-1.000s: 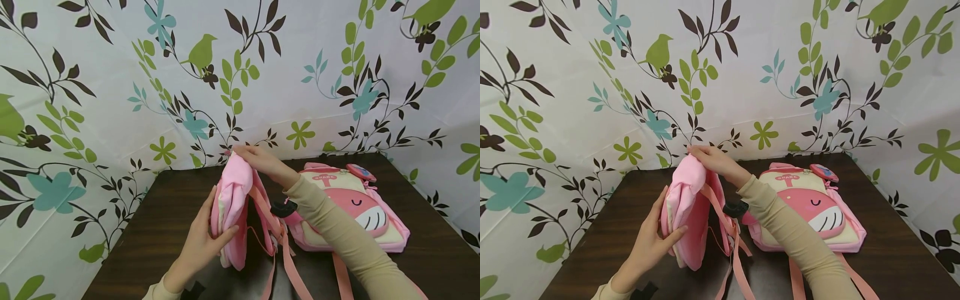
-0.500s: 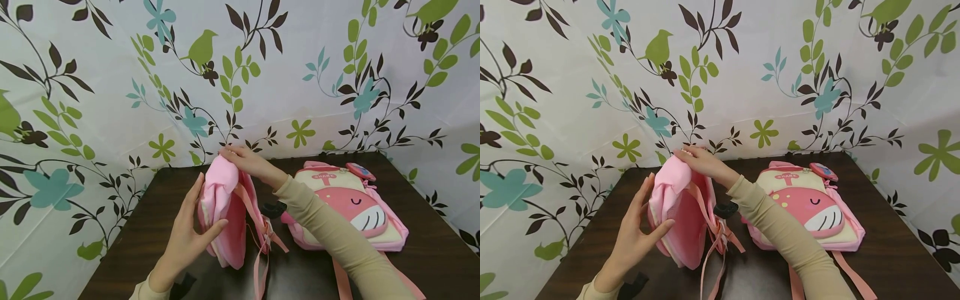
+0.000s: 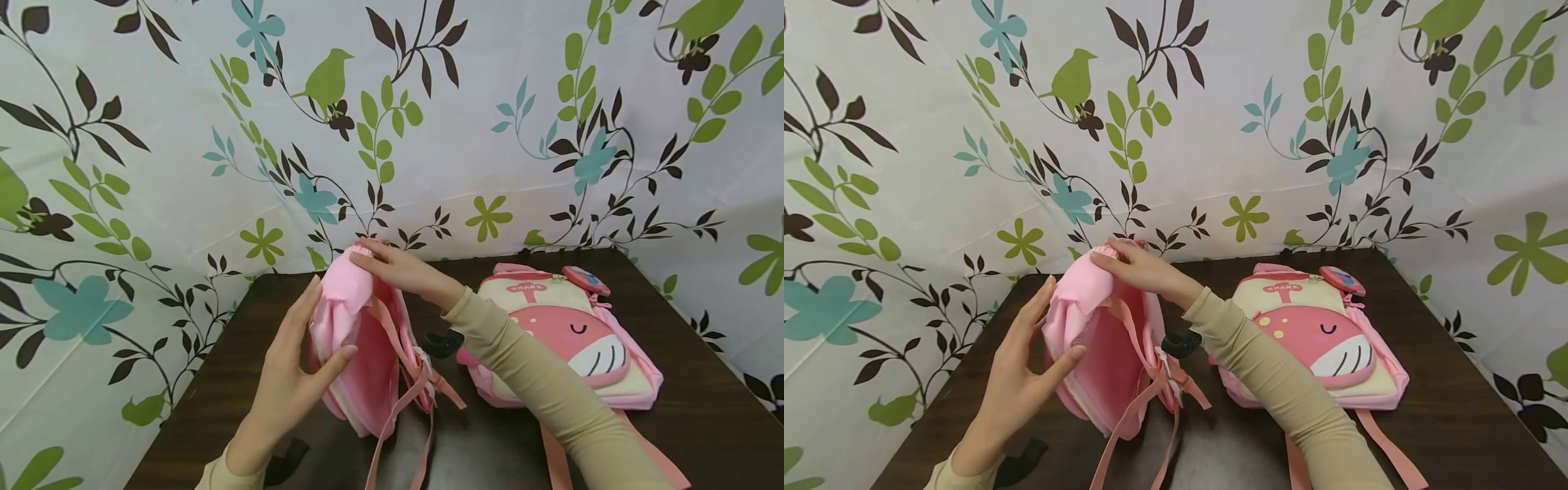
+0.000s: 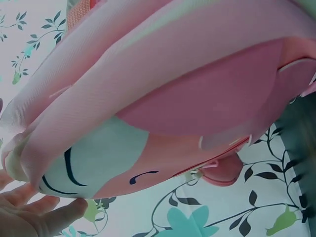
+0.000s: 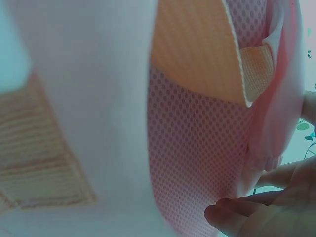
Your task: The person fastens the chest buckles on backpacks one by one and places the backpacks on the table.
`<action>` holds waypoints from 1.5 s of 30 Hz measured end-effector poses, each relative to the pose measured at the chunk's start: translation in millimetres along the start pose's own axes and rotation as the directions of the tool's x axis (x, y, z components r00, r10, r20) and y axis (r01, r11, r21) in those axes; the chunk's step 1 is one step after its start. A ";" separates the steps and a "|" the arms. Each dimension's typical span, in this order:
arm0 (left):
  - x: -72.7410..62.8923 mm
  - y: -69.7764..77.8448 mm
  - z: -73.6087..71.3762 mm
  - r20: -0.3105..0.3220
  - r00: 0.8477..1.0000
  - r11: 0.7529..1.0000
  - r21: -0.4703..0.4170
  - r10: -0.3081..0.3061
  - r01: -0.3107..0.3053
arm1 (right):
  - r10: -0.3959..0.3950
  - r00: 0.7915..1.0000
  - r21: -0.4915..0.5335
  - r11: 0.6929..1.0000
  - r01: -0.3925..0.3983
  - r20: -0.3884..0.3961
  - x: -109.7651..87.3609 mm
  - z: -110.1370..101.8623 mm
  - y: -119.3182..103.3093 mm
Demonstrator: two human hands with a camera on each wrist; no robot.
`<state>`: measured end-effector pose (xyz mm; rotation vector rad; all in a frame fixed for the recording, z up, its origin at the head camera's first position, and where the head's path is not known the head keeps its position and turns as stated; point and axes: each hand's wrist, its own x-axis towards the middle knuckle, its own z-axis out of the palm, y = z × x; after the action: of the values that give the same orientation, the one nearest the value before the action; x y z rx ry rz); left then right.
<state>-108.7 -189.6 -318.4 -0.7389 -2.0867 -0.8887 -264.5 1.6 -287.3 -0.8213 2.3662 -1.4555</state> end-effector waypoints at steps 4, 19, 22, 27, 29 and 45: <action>2.3 -1.8 -3.6 0.027 0.999 1.000 0.005 -0.022 0.022 | -0.004 1.000 -0.008 1.000 0.004 0.003 -0.7 -0.9 1.5; 3.3 -8.4 -10.6 0.076 0.991 0.993 0.057 -0.109 0.105 | -0.014 0.999 0.016 1.000 0.014 0.031 -2.4 -5.3 10.7; 2.6 -9.7 -12.2 0.072 0.992 0.993 0.055 -0.106 0.103 | -0.011 1.000 0.016 1.000 0.010 0.029 -2.6 -6.7 14.1; 1.5 -11.1 -14.6 0.070 0.990 0.991 0.053 -0.124 0.120 | 0.002 1.000 0.008 1.000 -0.002 0.024 -1.6 -8.6 24.1; 1.1 -11.2 -15.6 0.069 0.988 0.989 0.056 -0.139 0.135 | 0.002 1.000 0.007 1.000 -0.002 0.026 -1.2 -9.0 27.9; 0.5 -13.3 -14.6 0.070 0.986 0.988 0.059 -0.148 0.144 | 0.009 0.997 0.033 0.999 -0.011 0.070 -1.1 8.2 67.5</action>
<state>-112.8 -208.8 -315.5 -0.6044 -2.2454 -0.8920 -282.3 19.4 -350.4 -0.8371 2.2857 -1.4341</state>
